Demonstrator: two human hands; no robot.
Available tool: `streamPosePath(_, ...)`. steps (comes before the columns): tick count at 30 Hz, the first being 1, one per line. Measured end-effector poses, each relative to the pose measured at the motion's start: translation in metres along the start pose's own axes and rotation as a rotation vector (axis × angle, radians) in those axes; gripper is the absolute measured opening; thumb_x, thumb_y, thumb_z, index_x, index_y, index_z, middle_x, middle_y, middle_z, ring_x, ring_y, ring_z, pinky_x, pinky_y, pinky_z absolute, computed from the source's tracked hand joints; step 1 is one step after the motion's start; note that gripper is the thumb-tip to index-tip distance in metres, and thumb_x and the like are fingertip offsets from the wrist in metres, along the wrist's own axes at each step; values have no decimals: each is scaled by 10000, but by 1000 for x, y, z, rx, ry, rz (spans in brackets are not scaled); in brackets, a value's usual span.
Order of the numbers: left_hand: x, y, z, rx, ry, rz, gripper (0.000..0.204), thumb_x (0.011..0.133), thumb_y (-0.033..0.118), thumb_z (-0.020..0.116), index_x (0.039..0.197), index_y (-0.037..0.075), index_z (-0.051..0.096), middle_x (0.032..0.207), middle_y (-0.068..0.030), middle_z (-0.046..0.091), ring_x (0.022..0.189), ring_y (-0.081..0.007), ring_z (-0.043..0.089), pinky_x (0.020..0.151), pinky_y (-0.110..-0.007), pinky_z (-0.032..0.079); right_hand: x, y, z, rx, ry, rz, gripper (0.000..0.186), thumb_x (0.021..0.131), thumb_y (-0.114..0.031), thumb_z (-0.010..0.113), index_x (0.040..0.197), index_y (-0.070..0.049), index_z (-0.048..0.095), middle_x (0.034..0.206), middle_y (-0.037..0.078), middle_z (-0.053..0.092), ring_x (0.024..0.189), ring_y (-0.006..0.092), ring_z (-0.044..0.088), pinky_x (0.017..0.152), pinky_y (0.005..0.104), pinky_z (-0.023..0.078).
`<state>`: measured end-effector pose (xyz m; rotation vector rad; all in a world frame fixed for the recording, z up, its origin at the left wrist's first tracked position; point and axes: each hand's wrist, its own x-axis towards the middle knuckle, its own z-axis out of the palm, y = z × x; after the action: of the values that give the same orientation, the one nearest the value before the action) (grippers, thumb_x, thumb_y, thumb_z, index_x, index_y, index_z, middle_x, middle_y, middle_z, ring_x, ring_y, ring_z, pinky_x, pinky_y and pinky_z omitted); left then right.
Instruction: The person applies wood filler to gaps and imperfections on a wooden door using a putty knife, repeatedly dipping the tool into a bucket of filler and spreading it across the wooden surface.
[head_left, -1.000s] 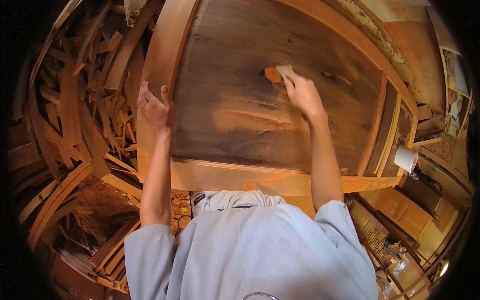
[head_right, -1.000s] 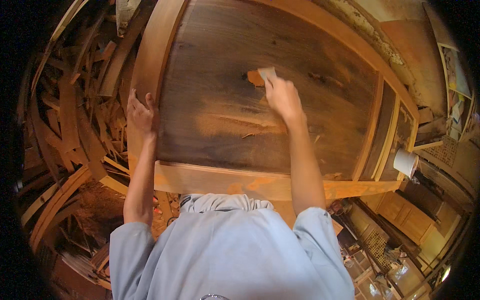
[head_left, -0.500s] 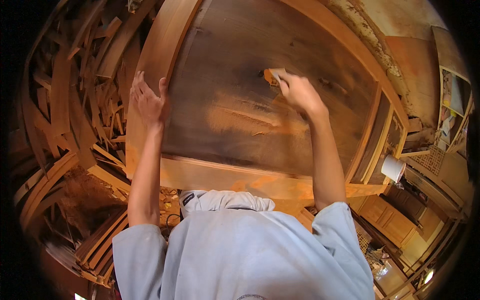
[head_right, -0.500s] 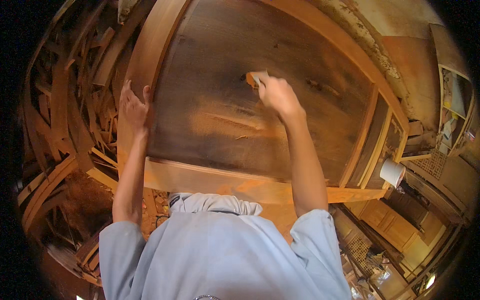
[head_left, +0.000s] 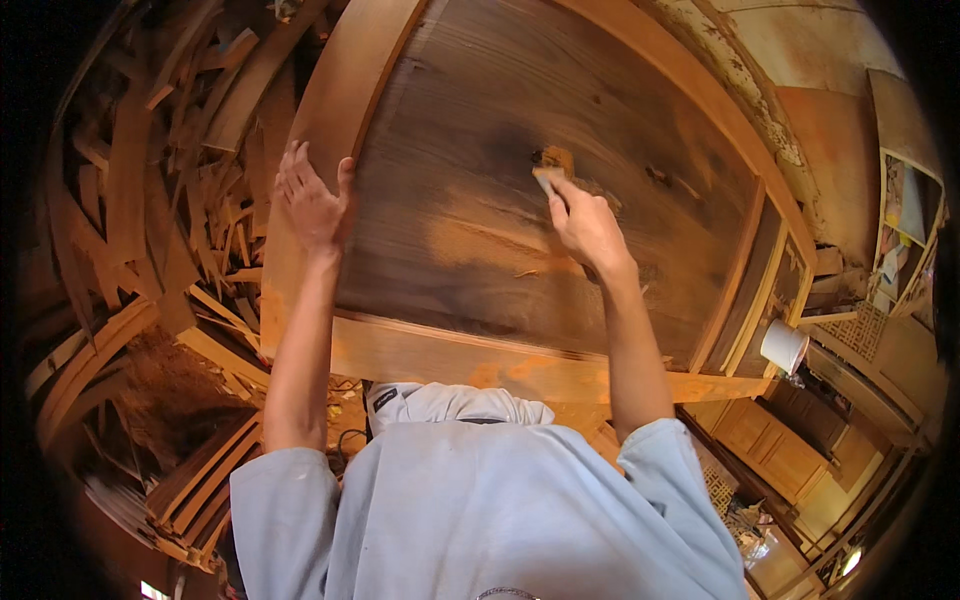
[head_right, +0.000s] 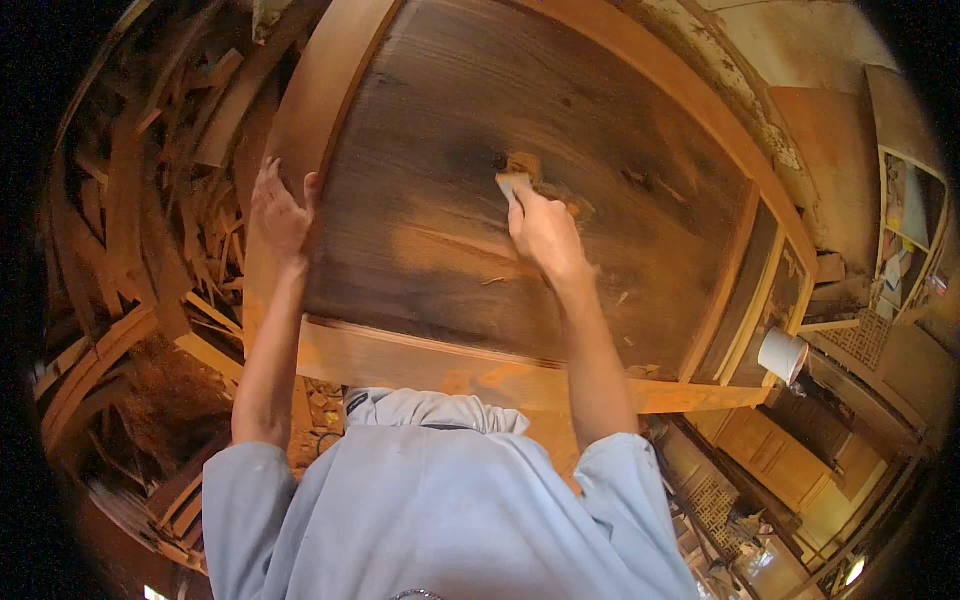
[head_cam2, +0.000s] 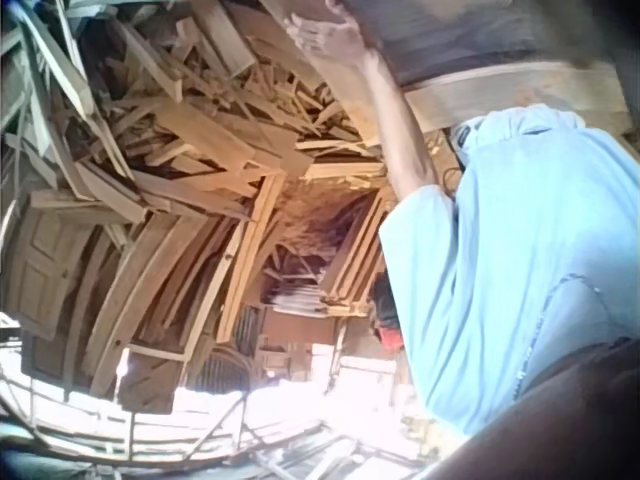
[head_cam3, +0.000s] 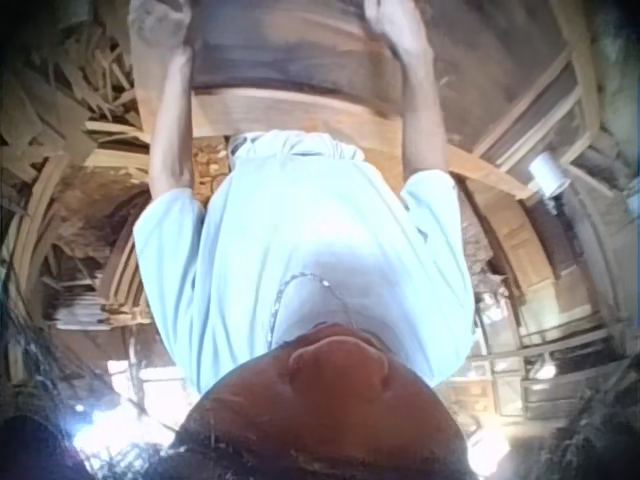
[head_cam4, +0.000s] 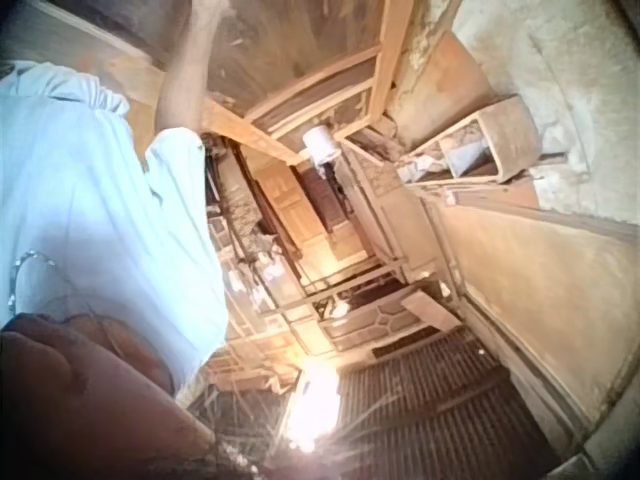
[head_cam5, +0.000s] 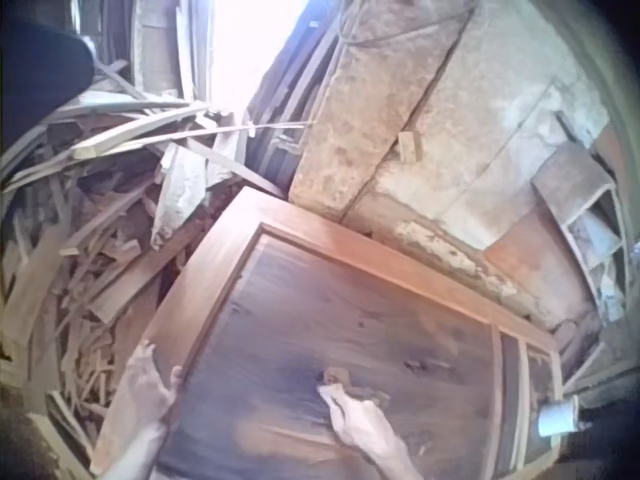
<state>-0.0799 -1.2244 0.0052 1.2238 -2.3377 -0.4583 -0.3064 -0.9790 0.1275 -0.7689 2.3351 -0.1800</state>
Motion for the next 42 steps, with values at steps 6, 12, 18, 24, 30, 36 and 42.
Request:
streamPosePath(6, 4, 4, 4, -31, -2, 10, 737, 953, 617, 449, 1390, 25, 437, 1459, -164, 418, 1406, -310, 324, 1175, -483, 202, 30, 22, 76, 111, 363, 32, 446, 997, -206, 511, 1427, -91, 487, 649, 192, 600, 608, 334, 615, 657, 481, 523)
streamPosePath(12, -1, 3, -3, 37, -9, -37, 731, 956, 612, 444, 1390, 24, 438, 1461, -166, 417, 1400, -323, 326, 1176, -481, 196, -12, 12, 30, 87, 109, 12, 375, 993, -195, 483, 1333, -63, 568, 782, 306, 652, 740, 424, 677, 712, 514, 544)
streamPosePath(18, 3, 6, 3, 19, -5, -11, 717, 953, 607, 456, 1375, 28, 455, 1451, -163, 429, 1393, -312, 344, 1158, -495, 231, 47, -3, -16, 65, 107, 42, 310, 960, -196, 468, 1160, -11, 613, 920, 319, 649, 889, 497, 629, 796, 542, 514)
streamPosePath(24, 1, 0, 1, 56, 42, 19, 663, 975, 560, 469, 1367, 25, 452, 1415, -175, 462, 1346, -338, 399, 1134, -481, 279, 23, 5, 2, -56, -125, 75, 356, 970, -212, 477, 1292, -109, 587, 1027, 263, 666, 902, 418, 654, 838, 486, 510)
streamPosePath(30, 2, 10, -2, 30, 31, -39, 698, 954, 599, 462, 1355, 28, 471, 1427, -160, 456, 1368, -325, 376, 1147, -491, 254, 39, -22, -33, -6, -85, -22, 349, 948, -216, 502, 1264, -146, 631, 1104, 216, 667, 998, 390, 650, 878, 459, 514)
streamPosePath(36, 4, 12, -1, -25, 20, -6, 735, 968, 620, 422, 1353, -4, 473, 1438, -201, 445, 1360, -368, 372, 1143, -478, 260, 82, -11, -4, -143, -171, 54, 338, 907, -145, 490, 1188, -92, 670, 1099, 233, 666, 985, 406, 655, 862, 459, 528)
streamPosePath(42, 1, 3, 1, 16, 22, -21, 699, 963, 601, 437, 1333, 10, 488, 1406, -185, 473, 1338, -355, 398, 1135, -479, 261, 3, 15, 10, -195, -326, -17, 347, 949, -188, 460, 1243, -139, 637, 986, 206, 688, 874, 433, 651, 805, 478, 515)
